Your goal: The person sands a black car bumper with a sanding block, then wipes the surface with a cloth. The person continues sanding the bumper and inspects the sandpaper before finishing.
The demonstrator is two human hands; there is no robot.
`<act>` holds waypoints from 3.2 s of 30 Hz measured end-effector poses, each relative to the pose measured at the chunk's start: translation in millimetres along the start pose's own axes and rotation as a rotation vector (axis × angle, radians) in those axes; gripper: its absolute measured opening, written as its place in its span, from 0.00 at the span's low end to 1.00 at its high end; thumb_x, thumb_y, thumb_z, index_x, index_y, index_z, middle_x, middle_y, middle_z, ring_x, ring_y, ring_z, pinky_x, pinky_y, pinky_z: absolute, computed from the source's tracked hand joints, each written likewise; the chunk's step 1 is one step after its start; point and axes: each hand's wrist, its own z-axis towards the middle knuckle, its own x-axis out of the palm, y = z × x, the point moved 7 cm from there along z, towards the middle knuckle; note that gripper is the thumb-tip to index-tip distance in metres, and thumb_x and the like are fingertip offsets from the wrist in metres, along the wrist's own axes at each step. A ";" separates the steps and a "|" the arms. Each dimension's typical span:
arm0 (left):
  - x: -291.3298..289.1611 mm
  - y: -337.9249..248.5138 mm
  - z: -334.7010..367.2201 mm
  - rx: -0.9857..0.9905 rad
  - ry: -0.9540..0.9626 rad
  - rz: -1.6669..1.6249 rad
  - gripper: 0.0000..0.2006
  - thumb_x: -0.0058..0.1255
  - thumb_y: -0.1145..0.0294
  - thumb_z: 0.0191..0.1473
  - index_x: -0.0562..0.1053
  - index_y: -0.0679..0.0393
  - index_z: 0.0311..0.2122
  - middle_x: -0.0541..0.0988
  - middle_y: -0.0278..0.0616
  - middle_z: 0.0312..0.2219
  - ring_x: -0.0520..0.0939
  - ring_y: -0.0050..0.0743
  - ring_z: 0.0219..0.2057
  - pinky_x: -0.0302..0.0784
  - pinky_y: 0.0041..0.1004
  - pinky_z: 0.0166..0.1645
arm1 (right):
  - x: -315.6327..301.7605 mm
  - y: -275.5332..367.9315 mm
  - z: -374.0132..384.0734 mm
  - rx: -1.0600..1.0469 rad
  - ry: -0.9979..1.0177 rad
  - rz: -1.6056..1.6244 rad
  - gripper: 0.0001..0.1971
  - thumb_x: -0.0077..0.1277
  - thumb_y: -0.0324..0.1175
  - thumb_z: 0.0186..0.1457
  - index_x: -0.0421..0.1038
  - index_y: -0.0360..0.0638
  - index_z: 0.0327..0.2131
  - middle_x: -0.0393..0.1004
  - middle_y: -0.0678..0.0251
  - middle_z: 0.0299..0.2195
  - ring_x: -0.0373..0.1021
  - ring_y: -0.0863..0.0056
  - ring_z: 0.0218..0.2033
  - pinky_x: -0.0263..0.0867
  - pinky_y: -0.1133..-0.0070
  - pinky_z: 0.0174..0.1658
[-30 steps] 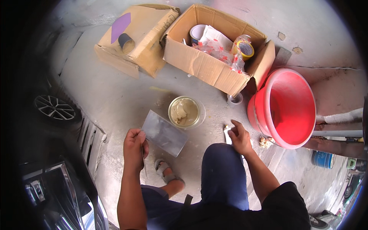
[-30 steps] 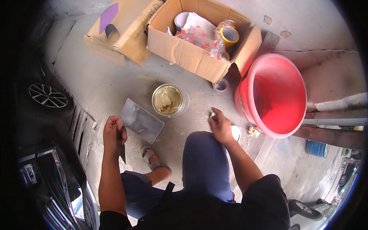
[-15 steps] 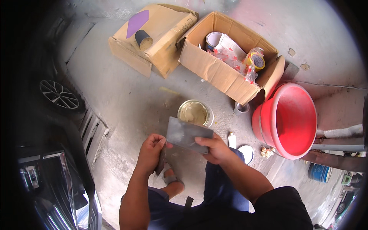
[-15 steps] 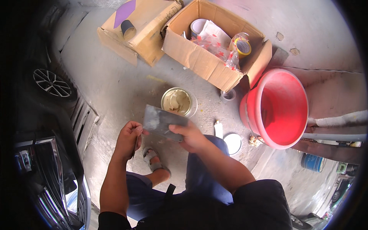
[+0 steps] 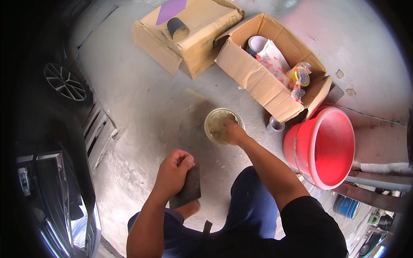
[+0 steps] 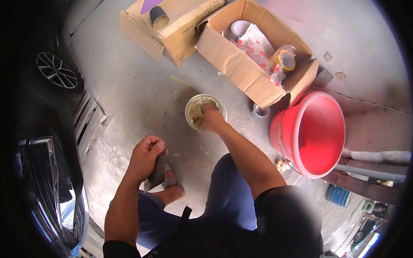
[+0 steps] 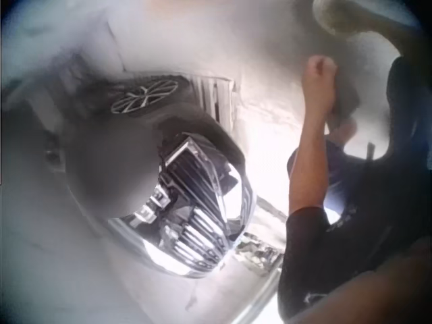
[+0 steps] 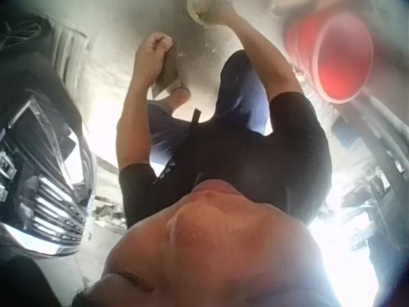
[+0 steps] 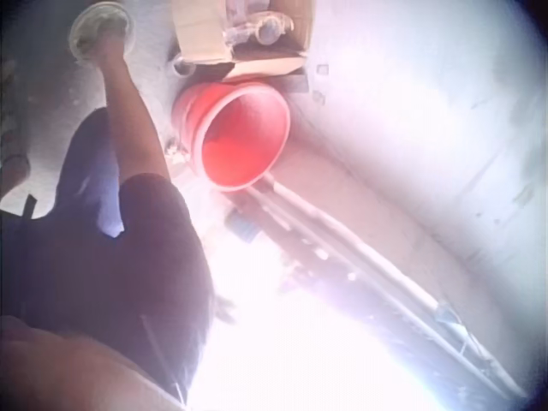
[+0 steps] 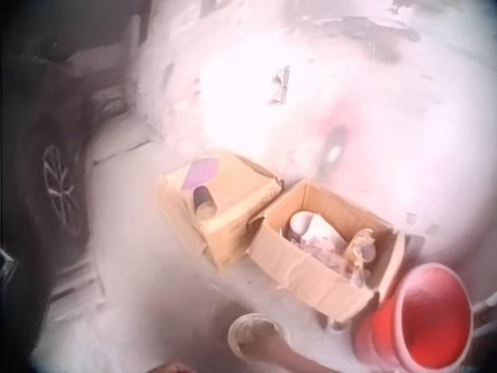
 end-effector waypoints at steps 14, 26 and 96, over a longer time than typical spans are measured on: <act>-5.7 12.8 -20.6 0.054 0.055 0.057 0.09 0.49 0.69 0.60 0.71 0.64 0.40 0.79 0.40 0.31 0.80 0.22 0.34 0.74 0.23 0.41 | 46.1 -13.0 54.0 -0.171 0.157 -0.448 0.28 0.48 0.21 0.46 0.63 0.44 0.55 0.74 0.52 0.46 0.70 0.53 0.49 0.68 0.64 0.48; -5.6 18.9 -22.9 0.088 0.019 0.002 0.11 0.51 0.65 0.58 0.73 0.63 0.39 0.80 0.44 0.29 0.80 0.27 0.30 0.74 0.27 0.37 | 59.3 -9.7 63.9 -0.266 0.550 -0.762 0.27 0.48 0.22 0.47 0.69 0.54 0.53 0.77 0.53 0.42 0.73 0.55 0.45 0.70 0.65 0.44; 35.6 -83.6 -37.8 0.360 0.543 -0.332 0.26 0.53 0.75 0.56 0.62 0.65 0.59 0.77 0.42 0.47 0.77 0.25 0.48 0.67 0.27 0.55 | -193.8 109.6 -258.4 -1.210 -0.612 0.595 0.27 0.50 0.10 0.45 0.69 0.41 0.50 0.79 0.54 0.41 0.75 0.53 0.45 0.72 0.61 0.48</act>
